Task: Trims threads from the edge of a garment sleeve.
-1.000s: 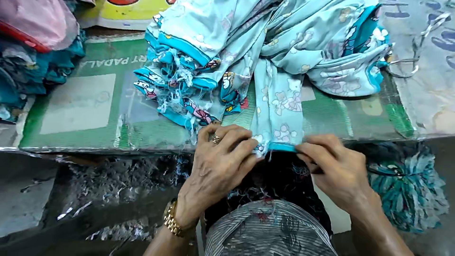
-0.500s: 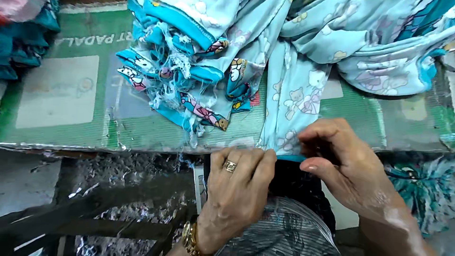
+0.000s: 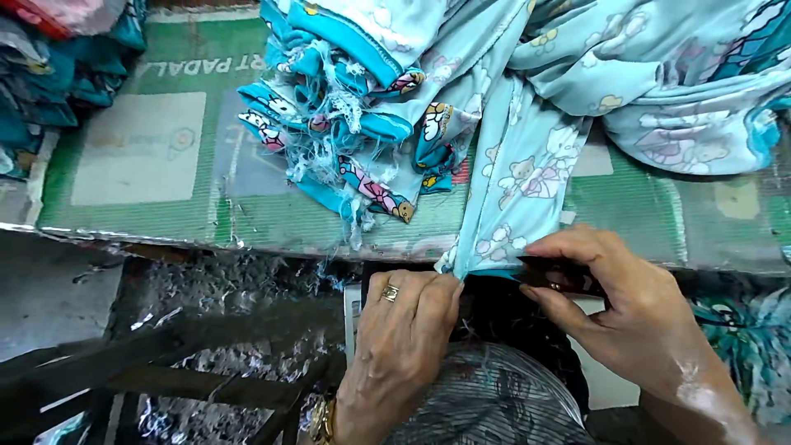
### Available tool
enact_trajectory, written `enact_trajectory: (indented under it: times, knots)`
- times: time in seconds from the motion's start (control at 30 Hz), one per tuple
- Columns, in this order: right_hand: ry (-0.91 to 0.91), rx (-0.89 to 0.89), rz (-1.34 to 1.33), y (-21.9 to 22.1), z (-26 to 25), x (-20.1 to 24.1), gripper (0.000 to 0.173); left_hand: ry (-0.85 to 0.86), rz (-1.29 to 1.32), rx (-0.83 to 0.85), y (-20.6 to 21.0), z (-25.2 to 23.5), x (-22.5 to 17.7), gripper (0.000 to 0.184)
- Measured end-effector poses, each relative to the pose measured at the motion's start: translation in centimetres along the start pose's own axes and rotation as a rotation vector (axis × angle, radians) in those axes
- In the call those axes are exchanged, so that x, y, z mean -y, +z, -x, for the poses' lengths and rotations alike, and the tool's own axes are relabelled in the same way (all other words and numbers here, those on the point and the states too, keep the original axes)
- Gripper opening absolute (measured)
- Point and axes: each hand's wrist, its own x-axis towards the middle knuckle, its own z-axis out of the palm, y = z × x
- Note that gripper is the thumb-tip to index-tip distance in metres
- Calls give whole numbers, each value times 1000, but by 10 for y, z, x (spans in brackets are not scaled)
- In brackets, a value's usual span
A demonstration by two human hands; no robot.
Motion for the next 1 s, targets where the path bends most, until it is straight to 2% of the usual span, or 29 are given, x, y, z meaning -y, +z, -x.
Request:
enact_trajectory:
  times: [0.1,0.27,0.57,1.0]
  knots:
    - [-94,-23,109,4,2,3,18,-52,71,14,-2,3,-4,13]
    - [-221,-52,336,11,2,5,17,-96,169,-75,0,3,-11,17]
    - [-260,-139,302,22,6,1,17,-103,291,-174,10,0,-19,14]
    - [-286,-224,229,32,5,-4,14,-114,334,-206,17,1,-23,14]
